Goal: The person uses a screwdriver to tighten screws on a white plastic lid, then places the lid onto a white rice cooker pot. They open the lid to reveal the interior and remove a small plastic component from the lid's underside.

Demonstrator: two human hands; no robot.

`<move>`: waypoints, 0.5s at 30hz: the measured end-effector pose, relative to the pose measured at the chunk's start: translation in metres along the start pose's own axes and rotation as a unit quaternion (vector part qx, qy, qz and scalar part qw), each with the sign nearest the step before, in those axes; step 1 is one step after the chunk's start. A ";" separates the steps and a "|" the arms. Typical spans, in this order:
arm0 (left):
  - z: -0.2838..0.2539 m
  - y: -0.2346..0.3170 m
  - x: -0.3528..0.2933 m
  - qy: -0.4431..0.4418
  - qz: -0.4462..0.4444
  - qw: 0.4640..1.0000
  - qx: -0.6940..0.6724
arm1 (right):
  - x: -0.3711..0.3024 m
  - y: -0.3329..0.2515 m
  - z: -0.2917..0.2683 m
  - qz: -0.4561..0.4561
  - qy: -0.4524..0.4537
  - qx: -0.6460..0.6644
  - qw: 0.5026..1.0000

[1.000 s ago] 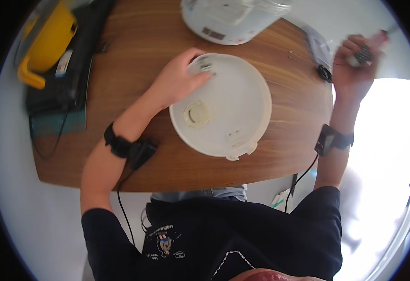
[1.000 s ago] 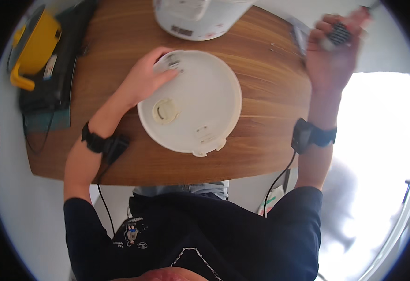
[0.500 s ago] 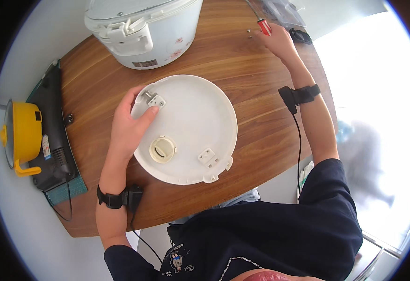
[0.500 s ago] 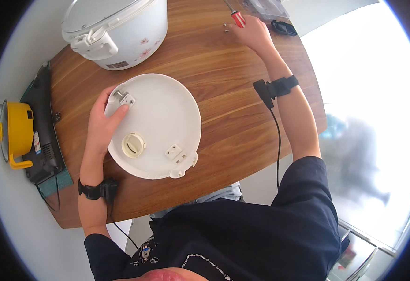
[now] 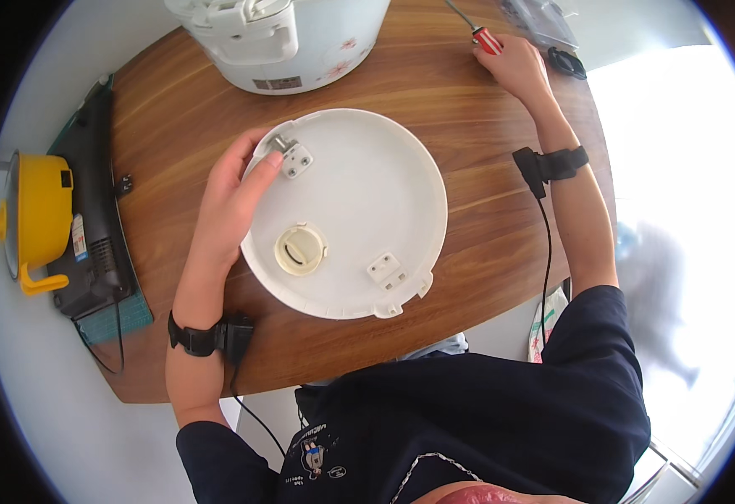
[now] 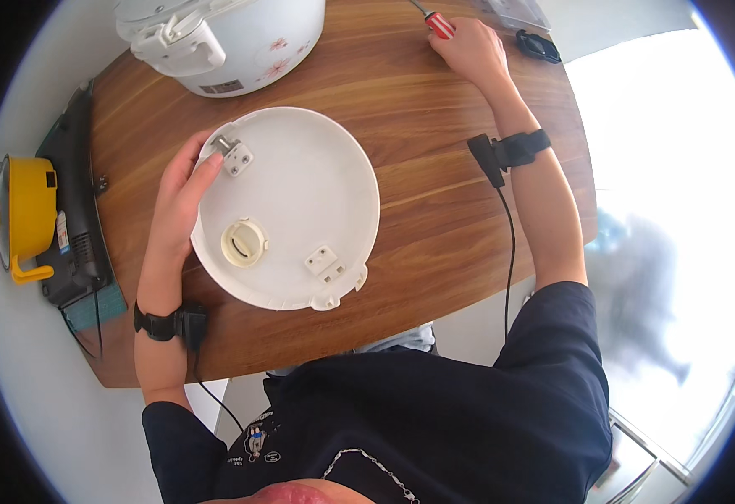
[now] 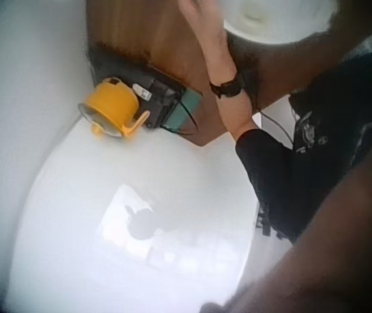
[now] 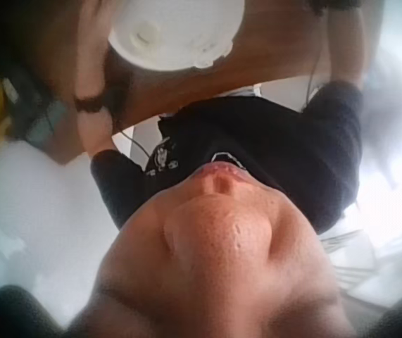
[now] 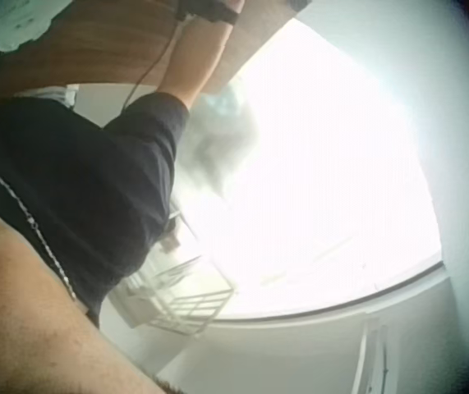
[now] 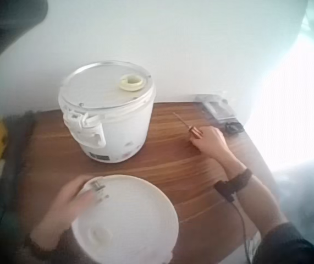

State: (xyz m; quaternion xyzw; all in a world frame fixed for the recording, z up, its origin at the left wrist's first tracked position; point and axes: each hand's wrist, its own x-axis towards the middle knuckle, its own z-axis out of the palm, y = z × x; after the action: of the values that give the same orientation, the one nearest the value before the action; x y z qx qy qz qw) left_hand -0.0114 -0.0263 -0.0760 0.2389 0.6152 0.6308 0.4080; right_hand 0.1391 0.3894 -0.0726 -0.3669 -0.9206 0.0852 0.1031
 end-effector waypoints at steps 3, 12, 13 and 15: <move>0.000 0.001 0.001 0.011 -0.006 1.000 0.002 | -0.005 -0.001 -0.008 -0.004 -0.004 0.035 0.999; -0.009 0.002 0.005 0.029 -0.005 0.999 -0.023 | -0.107 -0.081 -0.063 -0.006 -0.142 0.432 0.891; -0.008 0.002 0.006 0.052 0.030 0.998 0.006 | -0.117 -0.089 -0.066 -0.017 -0.162 0.458 0.874; -0.006 0.003 0.005 0.102 0.101 0.987 0.065 | -0.135 -0.107 -0.071 -0.026 -0.181 0.495 0.849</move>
State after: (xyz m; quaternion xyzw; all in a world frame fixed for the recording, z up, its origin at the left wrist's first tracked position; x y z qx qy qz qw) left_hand -0.0199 -0.0254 -0.0744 0.2606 0.6660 0.6484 0.2609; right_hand 0.1824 0.2245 0.0040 -0.2208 -0.7678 0.5922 0.1051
